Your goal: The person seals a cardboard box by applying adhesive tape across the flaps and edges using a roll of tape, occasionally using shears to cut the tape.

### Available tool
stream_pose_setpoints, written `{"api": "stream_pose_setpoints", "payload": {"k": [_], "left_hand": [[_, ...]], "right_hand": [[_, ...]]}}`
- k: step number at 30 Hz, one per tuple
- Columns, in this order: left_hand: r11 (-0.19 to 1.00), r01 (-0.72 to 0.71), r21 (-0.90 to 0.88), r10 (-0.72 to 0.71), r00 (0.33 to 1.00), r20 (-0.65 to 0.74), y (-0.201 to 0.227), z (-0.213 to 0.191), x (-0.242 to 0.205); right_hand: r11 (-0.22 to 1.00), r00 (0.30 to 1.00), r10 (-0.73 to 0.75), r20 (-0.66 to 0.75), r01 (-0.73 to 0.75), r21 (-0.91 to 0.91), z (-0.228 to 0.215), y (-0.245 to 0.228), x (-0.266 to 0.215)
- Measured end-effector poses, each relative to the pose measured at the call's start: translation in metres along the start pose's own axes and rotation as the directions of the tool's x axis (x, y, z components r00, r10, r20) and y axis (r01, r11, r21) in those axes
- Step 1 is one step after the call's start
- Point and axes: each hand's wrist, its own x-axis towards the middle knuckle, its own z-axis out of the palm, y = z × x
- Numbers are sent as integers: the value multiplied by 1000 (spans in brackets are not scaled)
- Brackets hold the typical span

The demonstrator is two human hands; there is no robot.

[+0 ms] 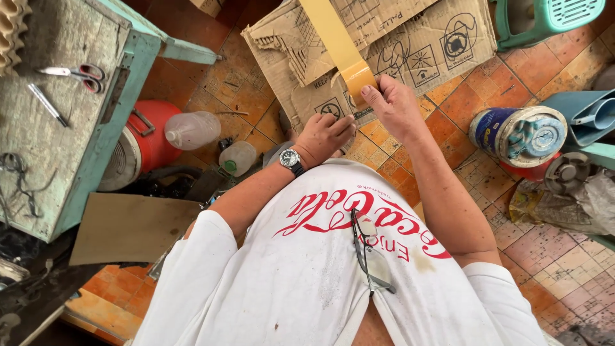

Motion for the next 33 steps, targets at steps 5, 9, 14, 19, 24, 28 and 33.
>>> {"api": "stream_pose_setpoints", "payload": {"k": [5,9,14,19,24,28,33], "left_hand": [[993,112,-34,-114,991,-72,4,27,-16],[988,155,-18,-156,984,-91,0,31,-18],[987,158,-39,-160,986,-54,1,18,-11],[983,179,-37,-181,981,-68,5,16,-9],[982,185,-35,-187,981,-56,7,13,-8],[983,182,-18,-183,982,-53,5,16,-11],[985,174,3,-173,980,-100,7,15,-8]], "right_hand": [[990,998,45,33,-49,133,1,32,-5],[974,994,94,48,-102,203,-6,-4,-39],[979,987,163,3,-162,122,-9,17,-74],[960,960,279,-24,-279,-1,0,-8,-91],[926,926,376,-41,-376,2,10,3,-86],[908,907,417,-50,-419,-18,16,5,-84],[895,902,431,-39,-432,-107,20,37,-78]]}}
